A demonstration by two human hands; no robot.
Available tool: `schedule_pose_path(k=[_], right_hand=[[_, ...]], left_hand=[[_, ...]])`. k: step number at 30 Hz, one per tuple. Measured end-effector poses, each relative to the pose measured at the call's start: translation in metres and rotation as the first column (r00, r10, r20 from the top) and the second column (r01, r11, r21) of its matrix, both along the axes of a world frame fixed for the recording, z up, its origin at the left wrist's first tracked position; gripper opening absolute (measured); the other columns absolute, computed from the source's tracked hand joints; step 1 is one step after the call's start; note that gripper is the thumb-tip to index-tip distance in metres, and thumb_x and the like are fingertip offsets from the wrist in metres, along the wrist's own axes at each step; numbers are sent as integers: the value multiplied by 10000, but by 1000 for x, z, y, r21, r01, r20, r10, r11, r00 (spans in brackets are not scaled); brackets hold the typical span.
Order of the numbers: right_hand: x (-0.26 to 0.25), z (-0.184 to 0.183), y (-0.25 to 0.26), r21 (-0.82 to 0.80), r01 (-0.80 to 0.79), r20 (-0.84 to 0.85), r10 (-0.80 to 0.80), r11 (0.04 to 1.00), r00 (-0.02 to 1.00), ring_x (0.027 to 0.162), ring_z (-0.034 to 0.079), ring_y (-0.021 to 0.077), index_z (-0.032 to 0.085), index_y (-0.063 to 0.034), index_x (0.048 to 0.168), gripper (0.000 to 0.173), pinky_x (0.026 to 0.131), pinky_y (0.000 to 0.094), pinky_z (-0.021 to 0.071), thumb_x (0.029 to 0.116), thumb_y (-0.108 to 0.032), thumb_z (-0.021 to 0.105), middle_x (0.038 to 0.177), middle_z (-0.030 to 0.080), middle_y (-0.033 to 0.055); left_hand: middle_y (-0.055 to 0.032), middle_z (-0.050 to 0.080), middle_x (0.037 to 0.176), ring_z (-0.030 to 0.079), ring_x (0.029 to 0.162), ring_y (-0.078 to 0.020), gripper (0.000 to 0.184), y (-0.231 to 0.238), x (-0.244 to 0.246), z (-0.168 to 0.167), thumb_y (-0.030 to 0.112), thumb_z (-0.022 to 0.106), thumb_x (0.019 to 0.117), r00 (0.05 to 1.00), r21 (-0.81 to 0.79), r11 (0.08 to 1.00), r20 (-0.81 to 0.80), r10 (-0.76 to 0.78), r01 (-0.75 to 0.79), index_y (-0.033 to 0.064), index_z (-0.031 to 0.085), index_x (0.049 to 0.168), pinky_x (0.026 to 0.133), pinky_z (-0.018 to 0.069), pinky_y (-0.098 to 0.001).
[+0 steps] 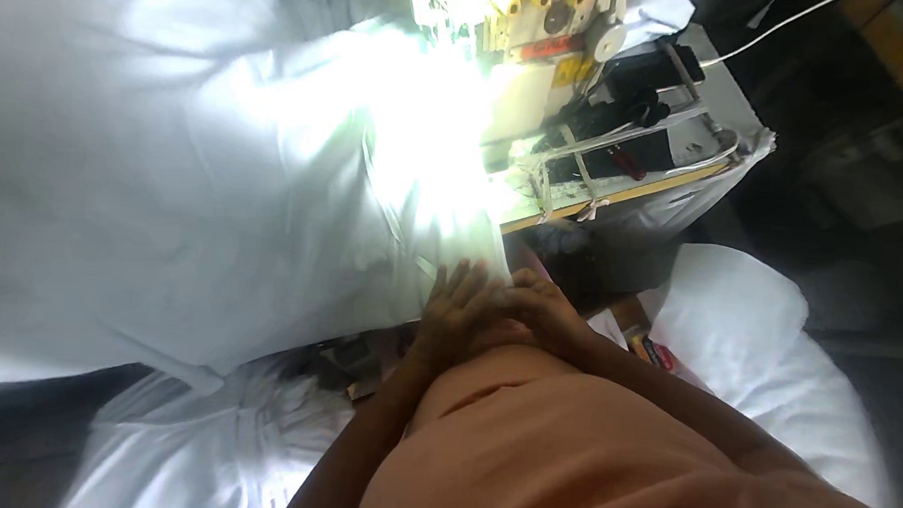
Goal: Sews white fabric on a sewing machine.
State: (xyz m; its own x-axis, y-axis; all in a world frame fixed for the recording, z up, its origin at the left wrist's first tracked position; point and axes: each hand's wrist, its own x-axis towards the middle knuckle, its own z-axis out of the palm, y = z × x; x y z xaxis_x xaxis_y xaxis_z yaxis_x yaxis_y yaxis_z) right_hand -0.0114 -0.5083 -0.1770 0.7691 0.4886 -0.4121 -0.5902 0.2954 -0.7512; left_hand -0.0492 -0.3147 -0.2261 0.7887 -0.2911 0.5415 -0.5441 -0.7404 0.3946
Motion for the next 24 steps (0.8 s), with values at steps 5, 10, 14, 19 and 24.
schedule_pose_path(k=[5, 10, 14, 19, 24], right_hand=[[-3, 5, 3, -37, 28, -8, -28, 999, 1000, 815, 701, 144, 570, -72, 1114, 139, 800, 337, 599, 1031, -19, 471, 929, 693, 44], [-8, 12, -1, -79, 56, -62, -61, 995, 996, 778, 726, 172, 645, -5, 1088, 157, 774, 342, 621, 1038, -14, 496, 909, 722, 95], [-11, 14, -3, -160, 78, 15, -77, 984, 997, 719, 704, 124, 678, 4, 1046, 130, 726, 298, 611, 1010, 14, 553, 842, 721, 57], [-19, 30, -10, -140, 19, 54, -12, 990, 998, 748, 693, 93, 691, -2, 1112, 187, 748, 262, 592, 1023, -14, 527, 862, 730, 49], [-23, 39, -14, -121, 3, 11, -1, 993, 1000, 770, 706, 111, 657, -5, 1181, 256, 778, 284, 603, 1052, -33, 437, 906, 723, 59]], left_hand=[[-173, 636, 1391, 525, 1386, -355, 319, -2, 0, 6, 236, 555, 1038, 1000, -36, 999, -16, 2, -3, 107, 698, 1292, 1191, 292, -583], [-166, 688, 1313, 581, 1335, -336, 309, -4, -1, 7, 146, 503, 1042, 999, -72, 997, 23, 28, -26, 60, 713, 1251, 1180, 310, -576], [-144, 738, 1211, 629, 1286, -261, 260, -8, -2, 32, 117, 493, 1056, 996, -61, 998, 93, 2, 3, 36, 706, 1181, 1196, 326, -484], [-121, 739, 1210, 642, 1262, -245, 205, -12, -5, 43, 89, 560, 1028, 975, 78, 993, 197, -101, 88, 61, 723, 1149, 1183, 376, -416], [-150, 746, 1183, 655, 1245, -270, 205, -15, -7, 40, 60, 554, 1018, 976, 47, 994, 190, -107, 100, 40, 737, 1109, 1165, 399, -404]])
